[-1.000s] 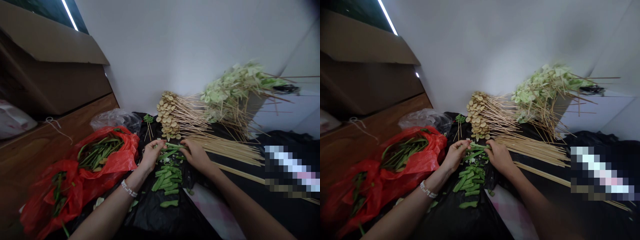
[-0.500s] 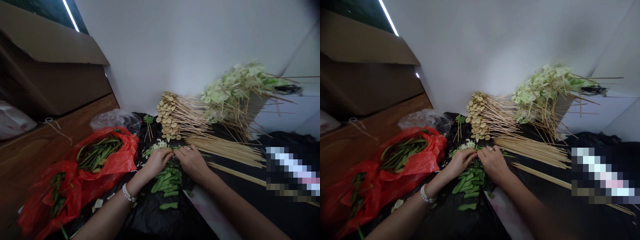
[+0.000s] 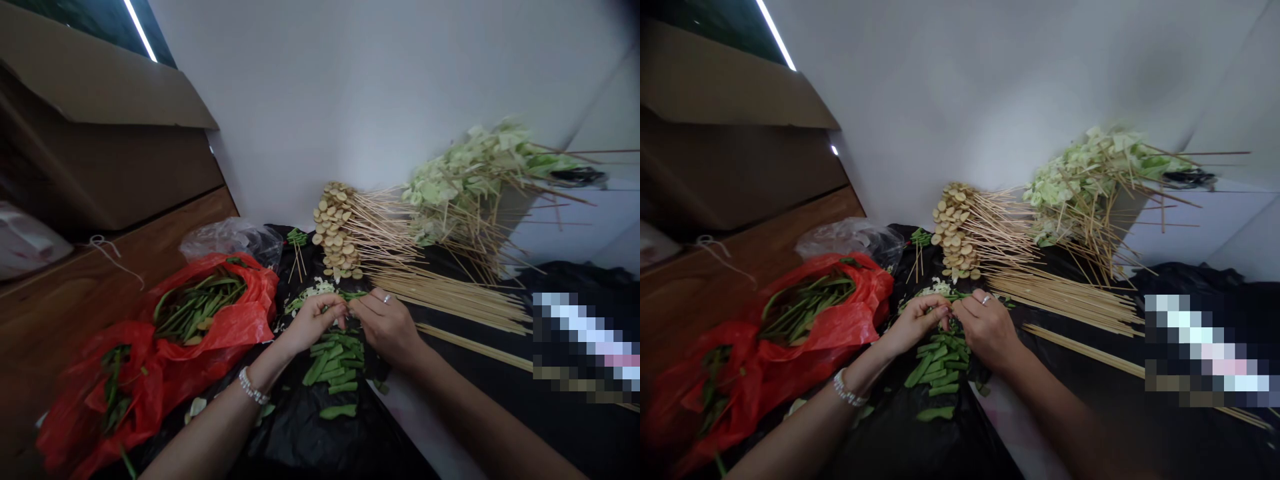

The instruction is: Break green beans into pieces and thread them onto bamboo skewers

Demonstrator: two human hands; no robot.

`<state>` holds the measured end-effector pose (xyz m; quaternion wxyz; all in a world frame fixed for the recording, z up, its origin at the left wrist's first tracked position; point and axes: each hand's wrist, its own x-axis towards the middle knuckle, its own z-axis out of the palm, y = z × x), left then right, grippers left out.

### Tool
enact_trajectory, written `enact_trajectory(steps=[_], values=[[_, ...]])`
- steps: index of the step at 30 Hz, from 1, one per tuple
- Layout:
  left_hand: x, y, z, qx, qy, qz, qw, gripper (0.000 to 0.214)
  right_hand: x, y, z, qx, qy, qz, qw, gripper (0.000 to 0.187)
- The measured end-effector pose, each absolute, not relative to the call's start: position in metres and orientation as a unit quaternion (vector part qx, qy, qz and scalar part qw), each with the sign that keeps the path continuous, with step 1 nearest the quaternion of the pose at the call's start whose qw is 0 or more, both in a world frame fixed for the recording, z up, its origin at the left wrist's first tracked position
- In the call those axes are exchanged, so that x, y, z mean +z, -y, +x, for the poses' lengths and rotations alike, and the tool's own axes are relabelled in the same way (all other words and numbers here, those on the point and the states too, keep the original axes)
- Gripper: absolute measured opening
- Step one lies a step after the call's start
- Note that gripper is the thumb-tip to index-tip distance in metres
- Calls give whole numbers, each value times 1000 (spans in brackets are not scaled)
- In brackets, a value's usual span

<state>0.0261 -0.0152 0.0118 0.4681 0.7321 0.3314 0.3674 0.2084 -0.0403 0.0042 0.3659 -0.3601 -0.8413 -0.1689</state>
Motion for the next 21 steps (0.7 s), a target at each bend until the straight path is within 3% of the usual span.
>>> enact_trajectory(steps=[8, 13, 18, 21], values=[[1, 19, 33, 386, -331, 601, 616, 37, 6, 43, 206, -132, 816, -348, 442, 24], [1, 17, 34, 358, -362, 644, 571, 38, 17, 43, 215, -95, 749, -389, 528, 18], [-2, 8, 31, 398, -419, 655, 486, 36, 25, 32, 228, 125, 566, -460, 673, 16], [-3, 5, 30, 431, -430, 639, 470, 37, 27, 26, 230, 244, 500, -439, 706, 19]])
